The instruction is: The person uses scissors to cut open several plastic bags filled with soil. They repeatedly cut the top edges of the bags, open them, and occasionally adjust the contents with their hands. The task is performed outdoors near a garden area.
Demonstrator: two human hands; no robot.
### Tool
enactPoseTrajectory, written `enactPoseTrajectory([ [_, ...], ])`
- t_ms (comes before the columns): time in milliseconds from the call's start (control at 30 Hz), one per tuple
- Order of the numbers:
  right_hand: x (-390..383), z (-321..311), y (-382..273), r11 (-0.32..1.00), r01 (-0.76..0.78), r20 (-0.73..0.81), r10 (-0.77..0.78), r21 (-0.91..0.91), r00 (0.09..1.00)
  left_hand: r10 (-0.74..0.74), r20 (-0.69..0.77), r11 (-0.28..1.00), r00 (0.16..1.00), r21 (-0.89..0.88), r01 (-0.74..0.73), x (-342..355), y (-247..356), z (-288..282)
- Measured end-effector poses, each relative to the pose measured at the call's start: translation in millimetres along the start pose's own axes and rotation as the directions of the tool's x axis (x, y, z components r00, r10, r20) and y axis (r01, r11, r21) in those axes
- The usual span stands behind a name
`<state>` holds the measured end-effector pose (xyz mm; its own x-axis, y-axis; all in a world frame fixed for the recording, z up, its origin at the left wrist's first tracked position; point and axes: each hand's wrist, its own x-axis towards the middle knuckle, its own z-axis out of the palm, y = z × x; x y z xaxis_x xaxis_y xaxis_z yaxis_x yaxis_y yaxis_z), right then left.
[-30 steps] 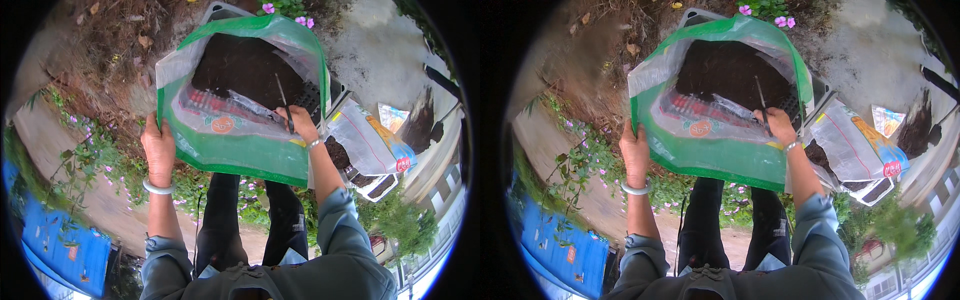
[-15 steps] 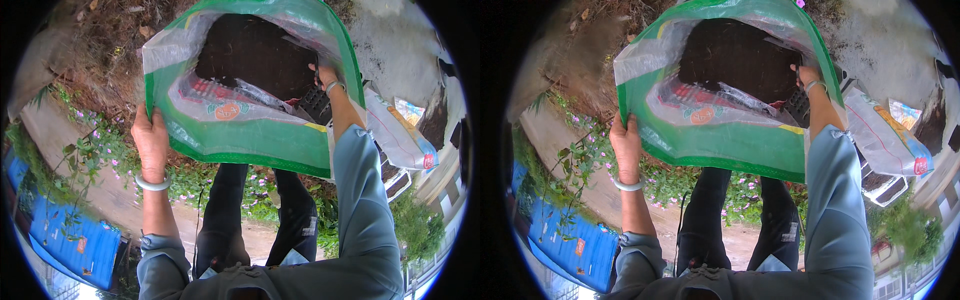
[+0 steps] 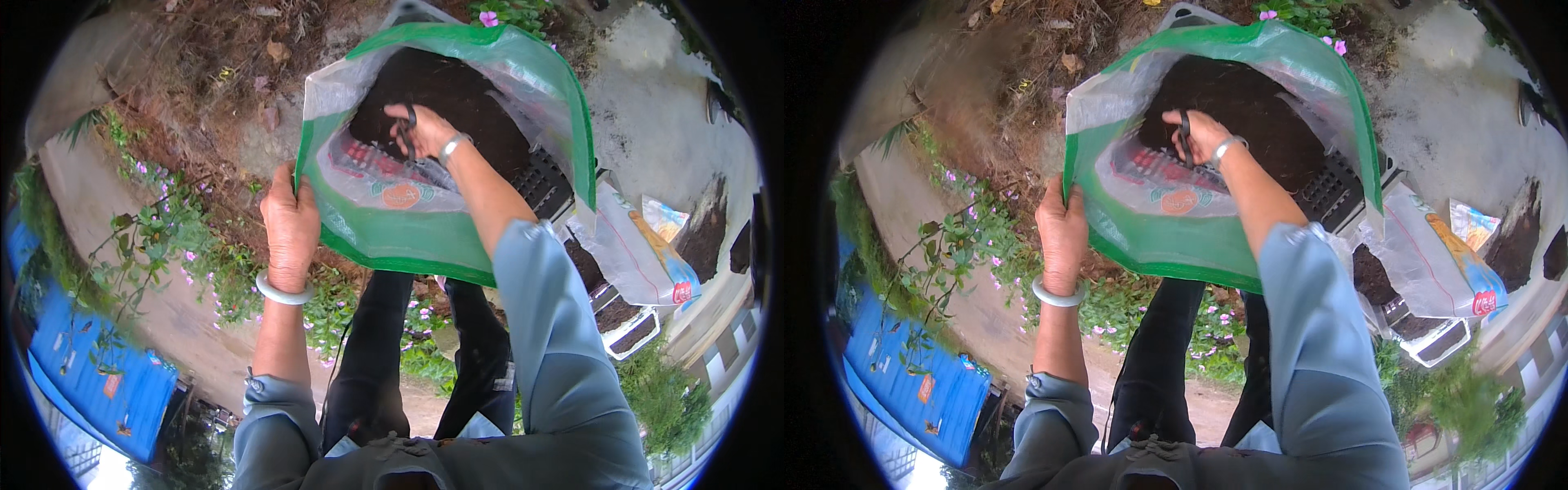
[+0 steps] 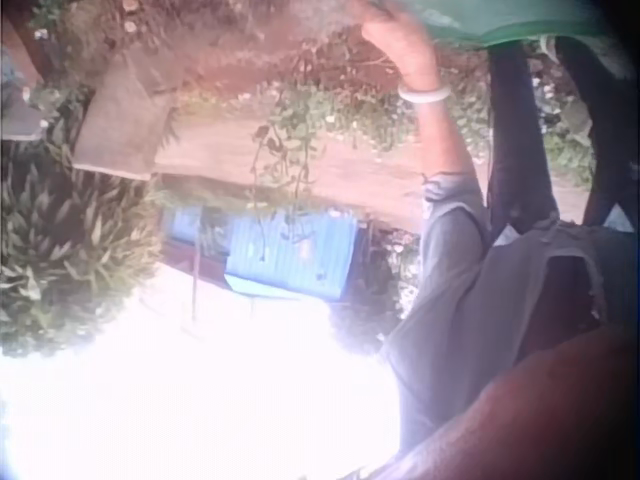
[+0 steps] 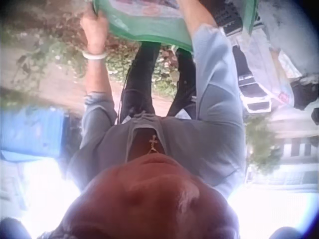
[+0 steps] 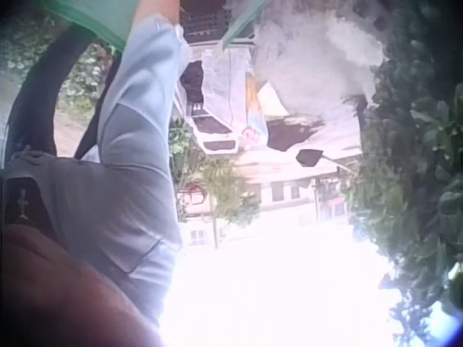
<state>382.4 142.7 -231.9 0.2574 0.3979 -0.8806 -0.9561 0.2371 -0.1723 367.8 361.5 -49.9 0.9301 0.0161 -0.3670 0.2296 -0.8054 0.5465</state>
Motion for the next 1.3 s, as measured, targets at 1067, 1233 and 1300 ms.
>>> enactPoseTrajectory([
  [1067, -223.0, -15.8, 162.2, 0.489, -0.329, -0.350, 0.051, -0.808, 0.935, -0.734, 0.331, 0.245, 0.593, -0.685, 0.686, -117.8, 15.2, 62.8],
  [1233, -215.8, -16.6, 177.7, 0.482, -0.287, -0.308, 0.037, -0.828, 0.951, -0.621, 0.482, 0.120, 0.618, -0.721, 0.683, -171.8, 53.6, 96.2],
  [1300, -217.3, -12.3, 179.3, 0.460, -0.255, -0.302, -0.031, -0.851, 0.953, -0.598, 0.527, 0.157, 0.604, -0.661, 0.733, -175.1, 67.1, 103.2],
])
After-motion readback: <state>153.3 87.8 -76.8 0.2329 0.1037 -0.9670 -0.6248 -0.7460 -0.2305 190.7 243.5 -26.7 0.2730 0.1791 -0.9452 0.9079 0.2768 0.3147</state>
